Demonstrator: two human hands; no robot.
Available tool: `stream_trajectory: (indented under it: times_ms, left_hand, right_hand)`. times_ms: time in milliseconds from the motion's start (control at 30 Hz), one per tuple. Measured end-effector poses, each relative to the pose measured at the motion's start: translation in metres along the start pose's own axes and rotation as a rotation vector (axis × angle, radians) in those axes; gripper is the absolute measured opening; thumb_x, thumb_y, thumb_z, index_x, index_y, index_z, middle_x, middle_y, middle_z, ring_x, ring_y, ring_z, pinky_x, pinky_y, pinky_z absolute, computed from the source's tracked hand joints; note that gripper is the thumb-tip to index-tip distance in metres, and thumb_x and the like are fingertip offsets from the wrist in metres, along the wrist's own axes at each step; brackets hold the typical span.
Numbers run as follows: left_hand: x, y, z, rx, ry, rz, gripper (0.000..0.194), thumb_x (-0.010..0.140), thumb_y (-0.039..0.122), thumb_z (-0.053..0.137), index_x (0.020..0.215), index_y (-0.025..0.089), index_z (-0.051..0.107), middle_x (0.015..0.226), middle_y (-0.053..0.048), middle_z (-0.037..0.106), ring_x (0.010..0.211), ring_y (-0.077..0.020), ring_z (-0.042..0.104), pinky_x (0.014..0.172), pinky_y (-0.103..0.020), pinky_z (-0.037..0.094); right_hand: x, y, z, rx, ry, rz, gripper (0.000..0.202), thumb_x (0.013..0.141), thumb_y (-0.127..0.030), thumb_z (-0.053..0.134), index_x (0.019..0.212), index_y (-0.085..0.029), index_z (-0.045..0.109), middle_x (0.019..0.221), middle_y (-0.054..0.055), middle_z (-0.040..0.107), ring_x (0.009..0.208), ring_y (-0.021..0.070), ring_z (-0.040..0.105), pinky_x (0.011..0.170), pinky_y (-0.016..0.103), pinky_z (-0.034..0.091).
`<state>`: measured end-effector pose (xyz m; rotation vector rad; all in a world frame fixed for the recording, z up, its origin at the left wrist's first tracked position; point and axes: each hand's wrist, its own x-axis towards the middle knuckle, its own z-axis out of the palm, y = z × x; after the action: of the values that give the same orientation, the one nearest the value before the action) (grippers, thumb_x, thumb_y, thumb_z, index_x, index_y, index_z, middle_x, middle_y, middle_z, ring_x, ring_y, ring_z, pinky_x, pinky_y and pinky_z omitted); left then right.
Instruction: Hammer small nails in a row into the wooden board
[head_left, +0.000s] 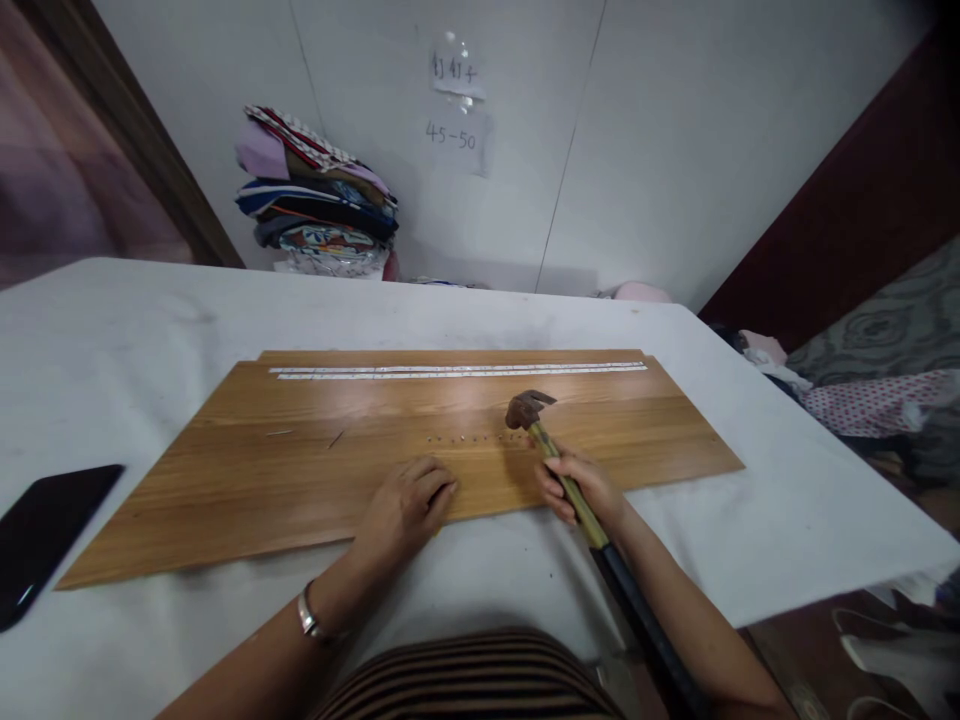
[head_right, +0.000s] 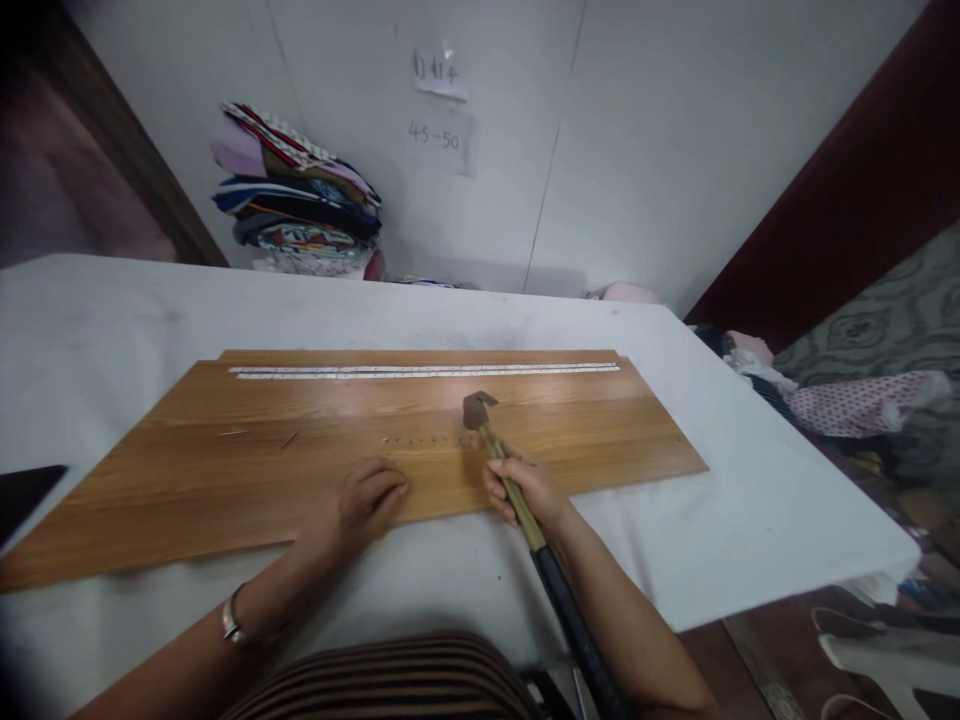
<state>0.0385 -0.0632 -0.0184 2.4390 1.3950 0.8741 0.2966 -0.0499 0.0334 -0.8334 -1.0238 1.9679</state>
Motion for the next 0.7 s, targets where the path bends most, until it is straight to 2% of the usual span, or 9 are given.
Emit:
stream_trajectory:
  times_ms: [200,367,700]
  left_hand:
    - [-0.001,-0.001,0.001,-0.002,-0.01,0.001,0.019,0.09,0.023,0.045,0.08,0.019,0.061,0.08,-0.004,0.059,0.077,-0.015,0.055,0.072,-0.029,0.046]
    - [-0.001,0.004,-0.004,-0.014,-0.025,-0.023,0.02,0.091,0.024,0.045,0.082,0.019,0.062,0.082,-0.004,0.06,0.078,-0.0149,0.056,0.073,-0.029,0.046]
    - [-0.001,0.003,-0.003,-0.021,-0.014,-0.002,0.021,0.091,0.024,0.044,0.081,0.019,0.062,0.08,-0.004,0.06,0.077,-0.0148,0.055,0.072,-0.029,0.046]
  right_hand:
    - [0.003,0.011,0.008,-0.007,0.075,0.042,0.038,0.075,-0.032,0.061,0.108,-0.018,0.047,0.048,-0.012,0.042,0.027,0.0043,0.029,0.025,0.016,0.024]
    - [0.002,0.02,0.013,-0.029,0.121,-0.01,0.04,0.076,-0.033,0.063,0.109,-0.018,0.047,0.046,-0.012,0.041,0.027,0.0038,0.029,0.025,0.015,0.024]
    - [-0.001,0.022,0.012,-0.042,0.145,0.028,0.038,0.076,-0.035,0.062,0.107,-0.018,0.048,0.046,-0.012,0.041,0.027,0.0035,0.028,0.025,0.014,0.023]
